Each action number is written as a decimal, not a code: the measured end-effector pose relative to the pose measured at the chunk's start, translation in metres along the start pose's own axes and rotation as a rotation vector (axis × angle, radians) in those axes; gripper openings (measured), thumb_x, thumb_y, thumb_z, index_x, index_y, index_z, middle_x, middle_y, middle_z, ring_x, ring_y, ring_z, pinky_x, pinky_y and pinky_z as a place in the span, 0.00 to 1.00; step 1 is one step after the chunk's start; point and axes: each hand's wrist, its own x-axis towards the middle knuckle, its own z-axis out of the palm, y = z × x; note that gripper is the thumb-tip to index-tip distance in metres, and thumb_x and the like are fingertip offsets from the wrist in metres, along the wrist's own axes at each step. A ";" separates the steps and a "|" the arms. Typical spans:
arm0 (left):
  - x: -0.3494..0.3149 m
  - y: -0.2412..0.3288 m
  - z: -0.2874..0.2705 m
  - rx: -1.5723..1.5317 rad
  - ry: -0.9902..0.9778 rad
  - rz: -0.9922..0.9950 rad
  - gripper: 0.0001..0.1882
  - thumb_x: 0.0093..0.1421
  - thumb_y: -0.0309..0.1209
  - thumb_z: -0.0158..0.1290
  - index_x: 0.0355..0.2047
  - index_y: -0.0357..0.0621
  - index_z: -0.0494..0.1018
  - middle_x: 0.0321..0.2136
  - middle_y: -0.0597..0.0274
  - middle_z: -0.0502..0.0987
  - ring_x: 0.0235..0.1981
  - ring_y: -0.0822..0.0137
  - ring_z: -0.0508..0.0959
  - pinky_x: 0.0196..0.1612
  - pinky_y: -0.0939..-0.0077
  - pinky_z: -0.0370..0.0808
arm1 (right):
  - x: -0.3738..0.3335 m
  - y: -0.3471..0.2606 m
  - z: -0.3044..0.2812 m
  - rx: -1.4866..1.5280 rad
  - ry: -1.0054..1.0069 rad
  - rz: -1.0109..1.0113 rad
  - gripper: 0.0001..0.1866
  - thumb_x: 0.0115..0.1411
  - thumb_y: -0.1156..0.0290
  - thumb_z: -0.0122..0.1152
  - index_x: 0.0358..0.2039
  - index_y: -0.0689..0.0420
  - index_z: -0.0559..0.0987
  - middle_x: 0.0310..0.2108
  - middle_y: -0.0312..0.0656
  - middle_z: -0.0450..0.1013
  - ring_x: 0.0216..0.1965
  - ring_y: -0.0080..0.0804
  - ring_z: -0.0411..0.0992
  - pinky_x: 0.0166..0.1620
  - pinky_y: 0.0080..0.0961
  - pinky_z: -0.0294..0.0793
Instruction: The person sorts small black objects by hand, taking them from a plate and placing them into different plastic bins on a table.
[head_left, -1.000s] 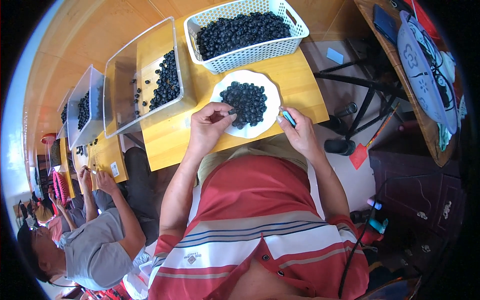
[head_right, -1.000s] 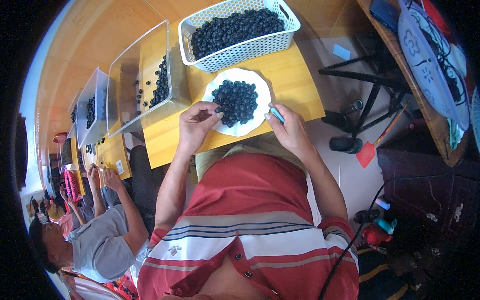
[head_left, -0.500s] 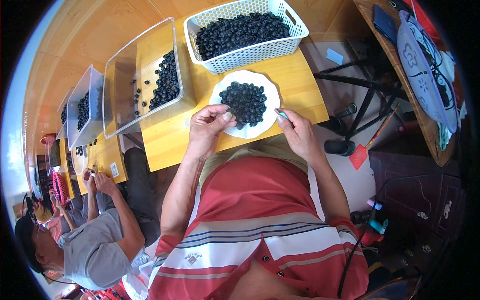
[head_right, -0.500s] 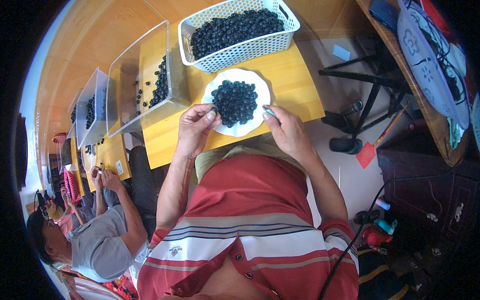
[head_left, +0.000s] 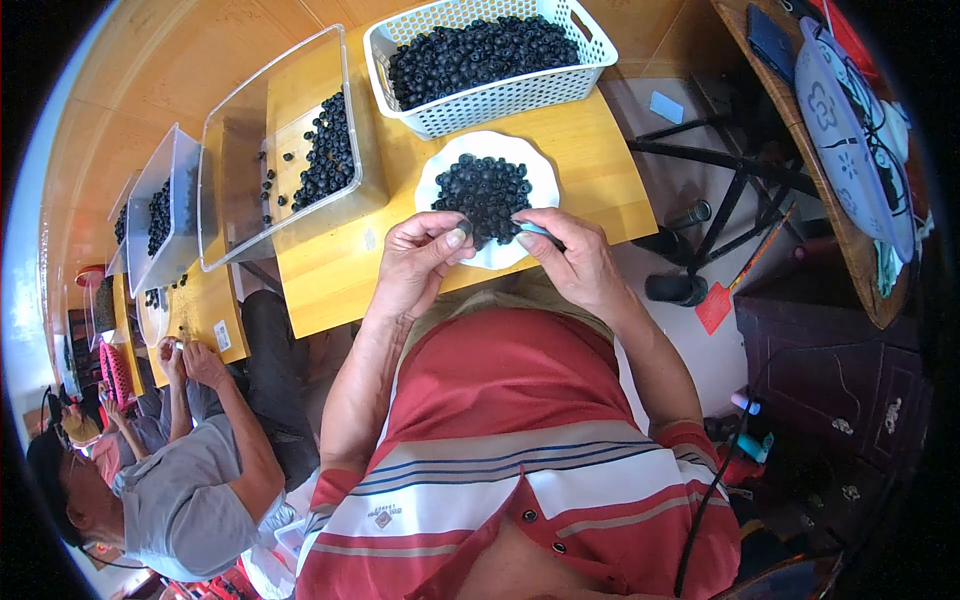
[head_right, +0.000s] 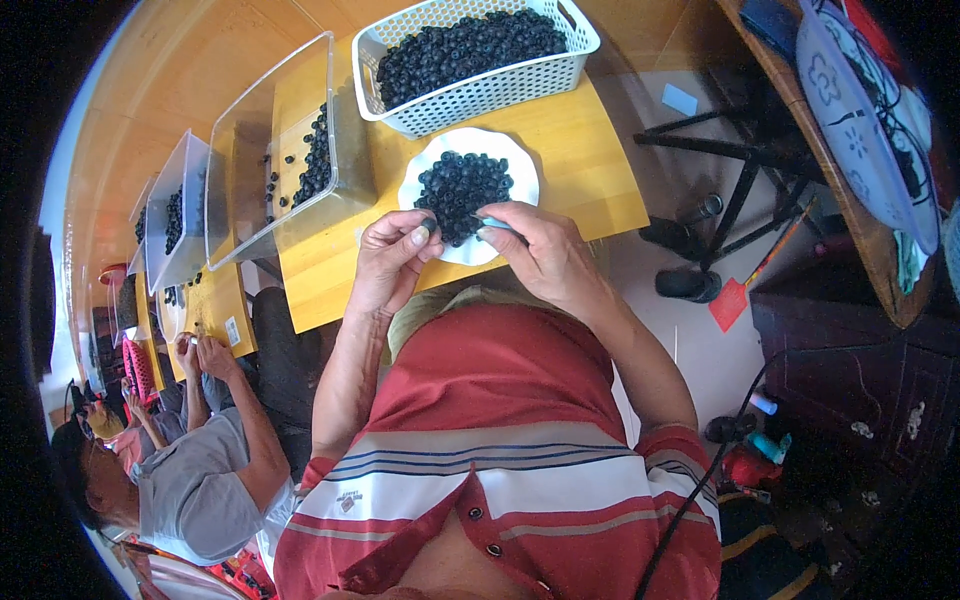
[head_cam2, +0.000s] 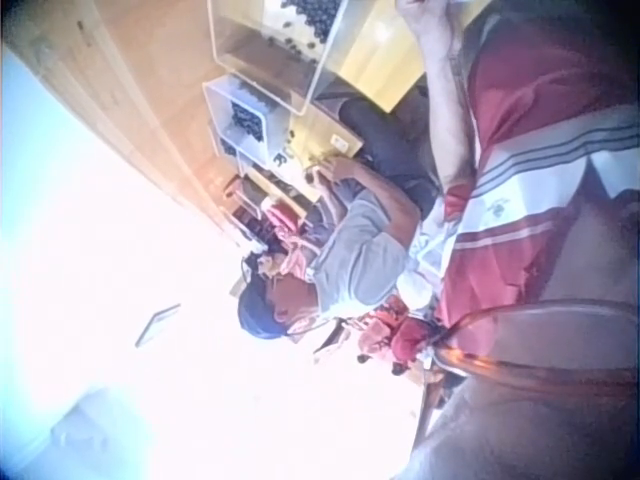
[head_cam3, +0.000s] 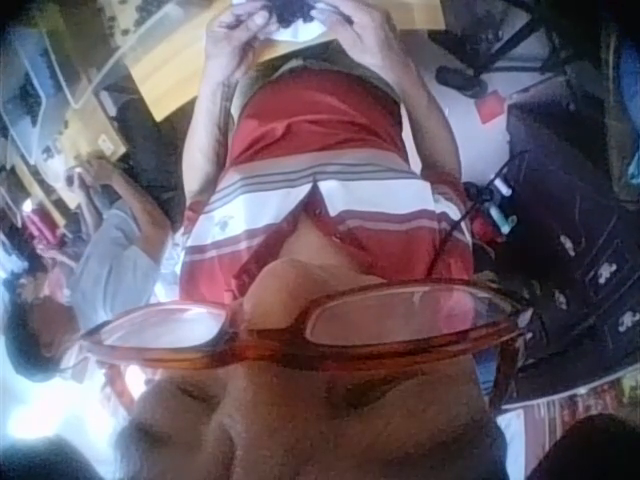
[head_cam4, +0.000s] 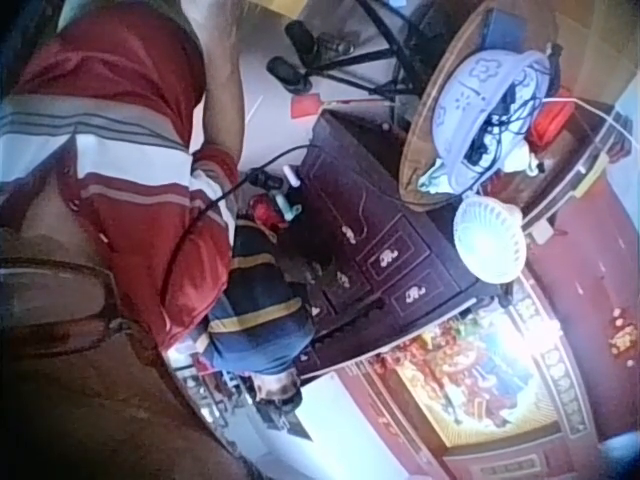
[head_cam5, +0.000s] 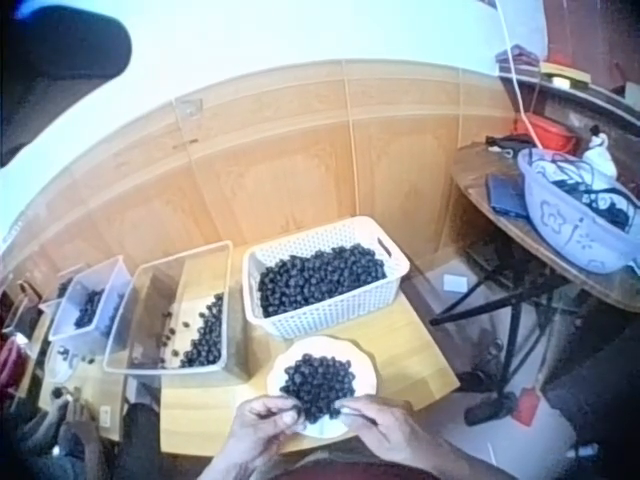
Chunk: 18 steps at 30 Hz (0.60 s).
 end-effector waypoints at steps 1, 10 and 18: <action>-0.001 0.000 0.000 -0.016 -0.008 -0.015 0.08 0.60 0.20 0.57 0.41 0.36 0.78 0.39 0.55 0.79 0.35 0.68 0.80 0.40 0.75 0.82 | 0.002 -0.001 0.001 0.001 -0.017 -0.063 0.13 0.65 0.70 0.59 0.46 0.64 0.76 0.37 0.48 0.78 0.37 0.35 0.78 0.41 0.27 0.75; -0.005 0.002 0.007 -0.062 -0.131 -0.028 0.08 0.61 0.19 0.56 0.41 0.34 0.76 0.37 0.53 0.81 0.36 0.67 0.82 0.41 0.73 0.84 | 0.015 -0.017 0.008 -0.162 -0.106 -0.236 0.15 0.61 0.68 0.62 0.46 0.61 0.76 0.33 0.48 0.76 0.33 0.46 0.77 0.36 0.33 0.76; -0.008 0.001 0.006 -0.078 -0.145 -0.063 0.07 0.61 0.19 0.56 0.40 0.33 0.76 0.38 0.51 0.80 0.36 0.65 0.82 0.40 0.72 0.84 | 0.017 -0.017 0.011 -0.295 -0.140 -0.280 0.15 0.59 0.63 0.65 0.42 0.57 0.76 0.28 0.43 0.73 0.28 0.45 0.76 0.30 0.36 0.73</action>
